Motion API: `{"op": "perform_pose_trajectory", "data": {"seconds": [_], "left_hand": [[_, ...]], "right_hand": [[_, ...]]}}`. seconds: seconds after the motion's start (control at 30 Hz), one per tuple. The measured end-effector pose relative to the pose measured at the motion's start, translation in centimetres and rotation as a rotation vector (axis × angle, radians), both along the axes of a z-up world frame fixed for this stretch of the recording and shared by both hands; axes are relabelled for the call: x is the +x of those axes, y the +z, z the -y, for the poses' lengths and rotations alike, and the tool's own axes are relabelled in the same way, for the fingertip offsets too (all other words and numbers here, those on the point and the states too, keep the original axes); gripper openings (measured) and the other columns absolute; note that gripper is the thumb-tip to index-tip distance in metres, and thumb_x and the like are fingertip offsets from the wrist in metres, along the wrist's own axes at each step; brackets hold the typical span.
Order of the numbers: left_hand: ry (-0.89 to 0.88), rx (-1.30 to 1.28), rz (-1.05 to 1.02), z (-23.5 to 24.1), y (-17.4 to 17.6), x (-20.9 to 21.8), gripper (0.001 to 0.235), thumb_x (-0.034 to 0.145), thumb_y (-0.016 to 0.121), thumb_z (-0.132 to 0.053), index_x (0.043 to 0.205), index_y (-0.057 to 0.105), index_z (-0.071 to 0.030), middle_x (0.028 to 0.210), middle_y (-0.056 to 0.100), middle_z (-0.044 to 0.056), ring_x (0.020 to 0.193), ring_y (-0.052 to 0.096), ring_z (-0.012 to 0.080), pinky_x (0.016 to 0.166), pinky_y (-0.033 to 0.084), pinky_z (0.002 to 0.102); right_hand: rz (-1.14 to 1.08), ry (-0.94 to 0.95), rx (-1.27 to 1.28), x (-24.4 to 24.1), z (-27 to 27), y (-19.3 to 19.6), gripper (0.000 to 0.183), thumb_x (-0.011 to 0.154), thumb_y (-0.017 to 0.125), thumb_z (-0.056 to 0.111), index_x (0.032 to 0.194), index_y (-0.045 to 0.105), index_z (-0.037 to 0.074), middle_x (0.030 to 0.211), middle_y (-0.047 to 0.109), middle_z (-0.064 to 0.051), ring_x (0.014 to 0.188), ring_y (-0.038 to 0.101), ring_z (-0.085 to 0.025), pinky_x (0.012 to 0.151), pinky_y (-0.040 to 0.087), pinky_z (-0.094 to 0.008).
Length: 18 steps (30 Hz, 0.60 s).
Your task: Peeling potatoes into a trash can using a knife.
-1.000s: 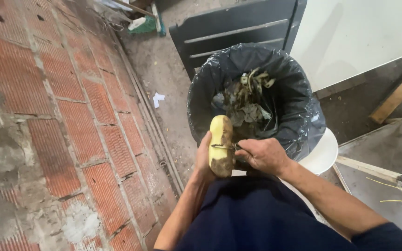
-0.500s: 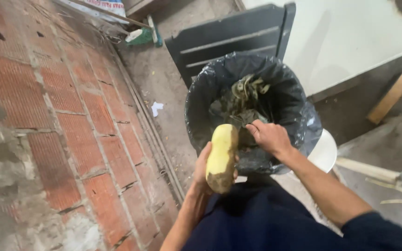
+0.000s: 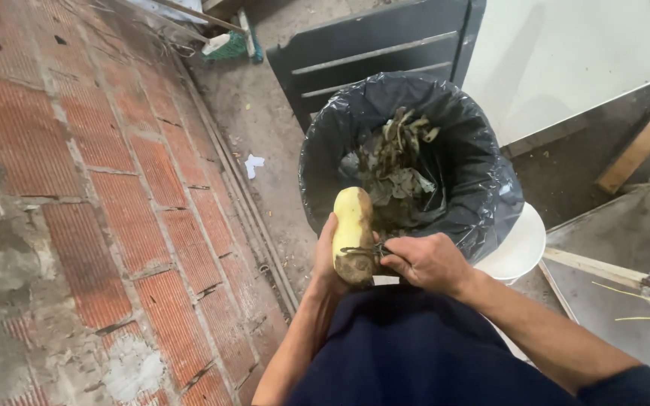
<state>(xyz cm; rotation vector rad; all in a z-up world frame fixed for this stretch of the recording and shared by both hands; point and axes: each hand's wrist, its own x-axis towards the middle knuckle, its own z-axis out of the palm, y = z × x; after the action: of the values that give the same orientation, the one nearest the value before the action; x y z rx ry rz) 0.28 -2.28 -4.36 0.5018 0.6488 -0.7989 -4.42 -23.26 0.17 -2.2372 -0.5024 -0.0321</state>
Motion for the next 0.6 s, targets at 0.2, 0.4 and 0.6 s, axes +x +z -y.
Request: {"op": "perform_pose_trajectory", "data": {"seconds": [0.2,0.4,0.6], "left_hand": [[-0.124,-0.059,0.181,0.1,-0.7,-1.4,0.069,0.111,0.028,-0.058,0.133,0.057,0.001,0.094,0.069,0.020,0.061,0.069,0.0343,0.051,0.058,0.042],[-0.168,-0.092,0.107,0.6,2.9,-1.3,0.068,0.108,0.027,-0.057,0.138,0.054,-0.002,0.096,0.069,0.022,0.062,0.068,0.0366,0.055,0.060,0.046],[-0.176,-0.018,0.247,-1.9,-0.4,-1.3,0.066,0.110,0.033,-0.054,0.139,0.052,0.002,0.099,0.067,0.020,0.068,0.070,0.0359,0.062,0.062,0.047]], "right_hand": [[0.044,-0.159,-0.201,3.2,1.7,-3.5,0.032,0.096,0.067,0.040,0.082,0.063,0.012,0.067,0.069,-0.010,0.055,0.067,-0.034,0.047,0.050,-0.043],[-0.217,-0.343,-0.333,4.5,3.2,-7.4,0.029,0.098,0.061,0.041,0.089,0.069,0.014,0.071,0.071,-0.016,0.064,0.067,-0.041,0.055,0.052,-0.053],[-0.182,-0.387,-0.119,3.5,1.5,-1.5,0.037,0.101,0.054,0.046,0.094,0.067,0.012,0.069,0.069,-0.017,0.067,0.069,-0.042,0.057,0.053,-0.053]]}}
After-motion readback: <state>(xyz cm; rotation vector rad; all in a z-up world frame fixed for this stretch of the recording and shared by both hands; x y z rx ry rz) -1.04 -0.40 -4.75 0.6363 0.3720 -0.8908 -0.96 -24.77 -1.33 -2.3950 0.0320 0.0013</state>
